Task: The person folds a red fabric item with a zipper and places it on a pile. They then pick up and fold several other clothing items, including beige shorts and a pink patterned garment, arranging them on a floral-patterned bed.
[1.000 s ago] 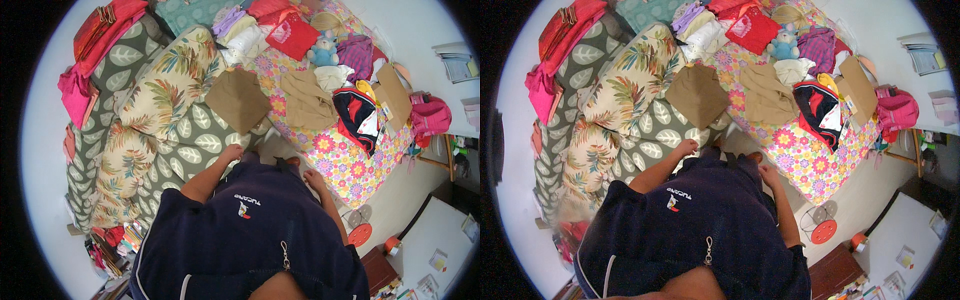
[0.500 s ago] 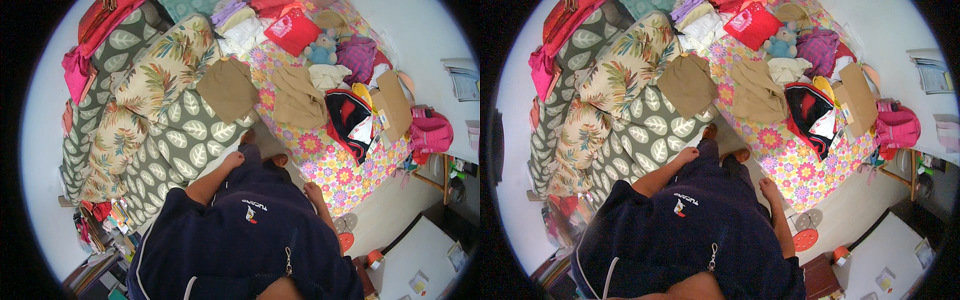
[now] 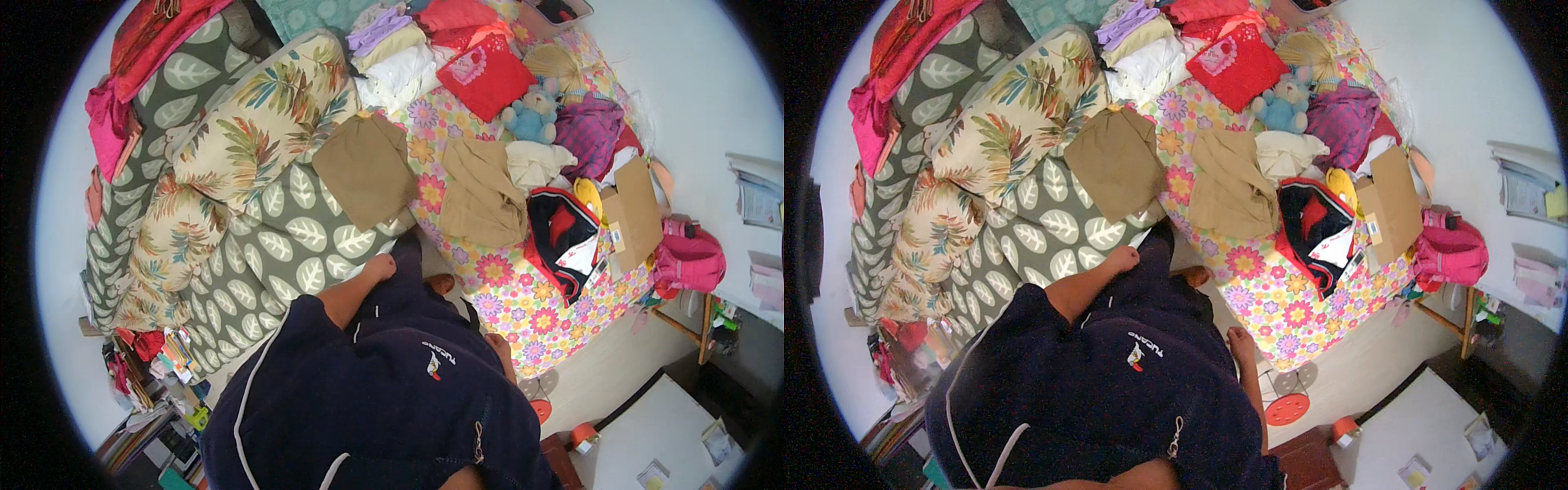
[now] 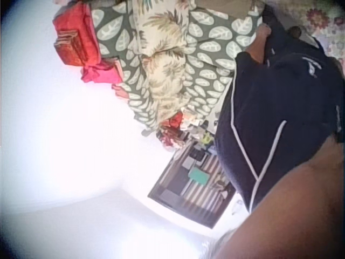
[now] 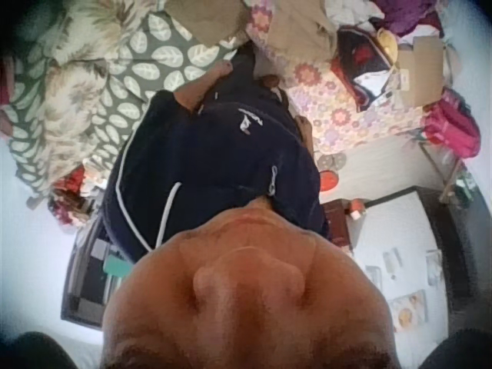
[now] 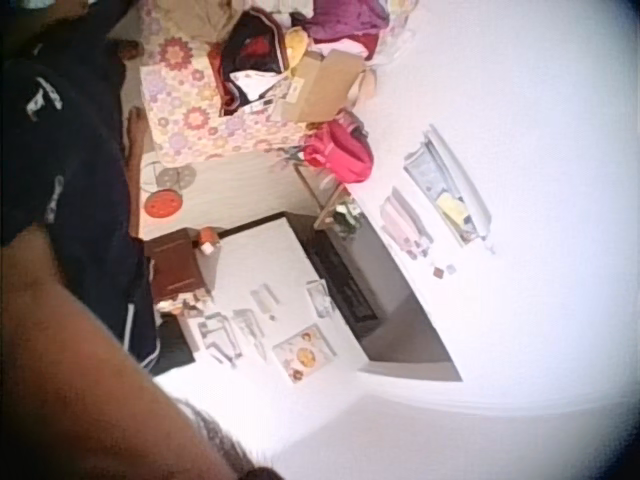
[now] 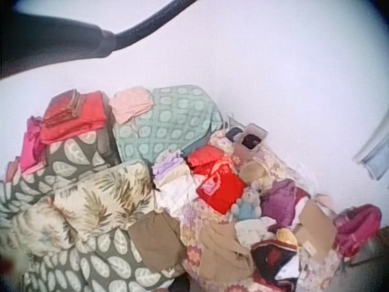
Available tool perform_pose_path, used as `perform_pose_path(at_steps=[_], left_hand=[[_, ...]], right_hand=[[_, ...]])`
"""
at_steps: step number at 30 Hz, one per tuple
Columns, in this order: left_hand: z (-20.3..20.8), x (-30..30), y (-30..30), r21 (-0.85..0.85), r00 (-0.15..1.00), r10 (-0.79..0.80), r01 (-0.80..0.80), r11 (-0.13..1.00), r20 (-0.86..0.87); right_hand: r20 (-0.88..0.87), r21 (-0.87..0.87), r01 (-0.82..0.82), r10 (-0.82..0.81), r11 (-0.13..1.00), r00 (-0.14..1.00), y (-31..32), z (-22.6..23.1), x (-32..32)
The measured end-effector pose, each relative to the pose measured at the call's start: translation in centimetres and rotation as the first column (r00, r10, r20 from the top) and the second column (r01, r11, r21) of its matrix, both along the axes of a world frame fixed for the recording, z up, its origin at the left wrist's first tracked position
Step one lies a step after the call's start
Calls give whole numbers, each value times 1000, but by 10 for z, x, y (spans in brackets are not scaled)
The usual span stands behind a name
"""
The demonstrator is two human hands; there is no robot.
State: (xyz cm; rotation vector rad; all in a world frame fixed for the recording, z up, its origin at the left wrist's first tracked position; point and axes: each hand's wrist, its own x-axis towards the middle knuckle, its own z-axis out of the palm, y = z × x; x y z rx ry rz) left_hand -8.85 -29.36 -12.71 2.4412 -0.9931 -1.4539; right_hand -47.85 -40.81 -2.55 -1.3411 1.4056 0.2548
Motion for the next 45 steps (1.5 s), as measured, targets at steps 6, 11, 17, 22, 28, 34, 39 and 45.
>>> perform_pose_path(at_steps=[6, 11, 17, 22, 28, 34, 39, 45], left_hand=[[-14, 67, -69, -118, 983, 152, -163, 979, -102], [-36, 168, -129, -268, 898, 437, -436, 859, -59], [-9, 340, -245, -650, 737, 625, -345, 677, 259], [27, 442, -320, -696, 660, 535, -26, 718, 528], [14, 514, -378, -681, 645, 503, 38, 731, 576], [14, 545, -418, -608, 669, 492, -74, 790, 558], [-24, 565, -437, -474, 810, 378, -144, 869, 448], [-75, 456, -403, -298, 712, 41, 241, 924, 701]], right_hand=[[-9, 99, 59, -58, 993, 998, -26, -15, 54], [-42, 132, -95, 101, 987, 994, -56, 6, 148], [-134, 343, 188, -150, 920, 979, -60, -20, 187], [-228, 404, 335, -260, 852, 938, -69, -23, 224], [-207, 444, 430, -377, 786, 903, -75, -18, 268], [-264, 465, 492, -416, 736, 870, -58, -26, 256], [-357, 459, 536, -406, 708, 841, -71, -22, 268], [-319, 491, 483, -366, 725, 874, -73, -26, 286]])
